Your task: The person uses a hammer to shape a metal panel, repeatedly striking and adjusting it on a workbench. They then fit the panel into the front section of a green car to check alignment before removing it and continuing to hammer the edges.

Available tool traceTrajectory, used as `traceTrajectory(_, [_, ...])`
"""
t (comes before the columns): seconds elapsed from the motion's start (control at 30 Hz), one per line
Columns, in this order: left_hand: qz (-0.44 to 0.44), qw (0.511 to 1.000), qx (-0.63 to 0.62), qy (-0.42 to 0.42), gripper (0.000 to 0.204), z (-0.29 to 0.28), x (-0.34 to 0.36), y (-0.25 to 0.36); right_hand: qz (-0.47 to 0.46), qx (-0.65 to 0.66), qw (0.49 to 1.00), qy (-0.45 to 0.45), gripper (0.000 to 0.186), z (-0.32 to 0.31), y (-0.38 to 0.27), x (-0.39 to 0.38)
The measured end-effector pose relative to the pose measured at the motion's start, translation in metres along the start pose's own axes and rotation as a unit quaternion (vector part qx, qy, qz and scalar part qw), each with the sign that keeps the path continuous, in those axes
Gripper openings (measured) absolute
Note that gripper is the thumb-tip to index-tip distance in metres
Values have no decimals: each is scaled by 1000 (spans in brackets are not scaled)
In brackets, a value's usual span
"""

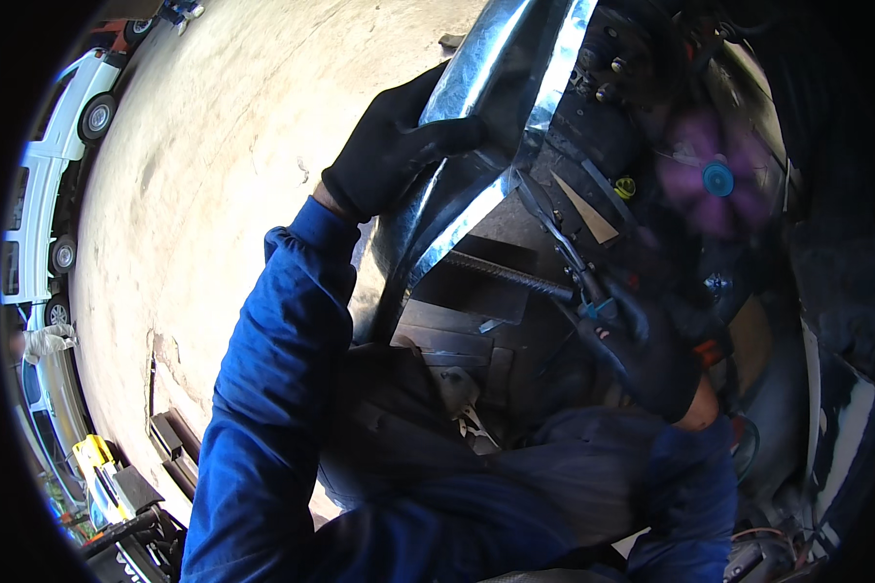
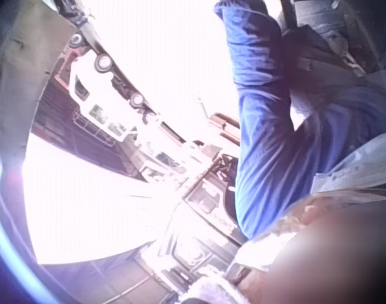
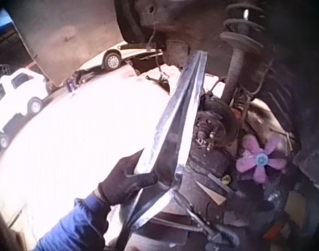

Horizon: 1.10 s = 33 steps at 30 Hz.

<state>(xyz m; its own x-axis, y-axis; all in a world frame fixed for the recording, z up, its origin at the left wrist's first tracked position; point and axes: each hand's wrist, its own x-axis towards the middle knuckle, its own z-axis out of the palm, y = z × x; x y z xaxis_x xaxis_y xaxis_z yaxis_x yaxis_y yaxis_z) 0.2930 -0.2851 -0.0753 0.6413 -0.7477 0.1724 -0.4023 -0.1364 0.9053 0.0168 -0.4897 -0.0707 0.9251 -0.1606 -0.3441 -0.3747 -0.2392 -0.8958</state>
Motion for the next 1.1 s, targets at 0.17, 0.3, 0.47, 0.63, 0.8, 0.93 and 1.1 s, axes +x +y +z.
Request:
traceTrajectory(0.17, [-21,999,-32,-24,51,1,0,-8,48,-71,996,-30,54,-10,0,-6])
traceTrajectory(0.3, [-43,999,-22,-18,49,1,1,-14,38,-42,998,-6,50,-9,4,-6])
traceTrajectory(0.47, [-41,999,-13,-21,49,1,-1,-14,24,-72,997,-4,51,-11,5,-4])
traceTrajectory(0.63, [-41,999,11,-30,51,2,0,-15,14,-66,998,-8,54,-14,4,-5])
traceTrajectory(0.8, [-44,999,12,-29,52,4,0,-17,6,-81,997,14,60,-12,11,-5])
traceTrajectory(0.93, [-43,998,-17,-39,51,6,1,-17,-4,-97,995,16,59,-13,18,-5])
traceTrajectory(1.1, [-45,998,-15,-49,49,7,1,-14,-17,-92,995,29,60,-11,21,-5])
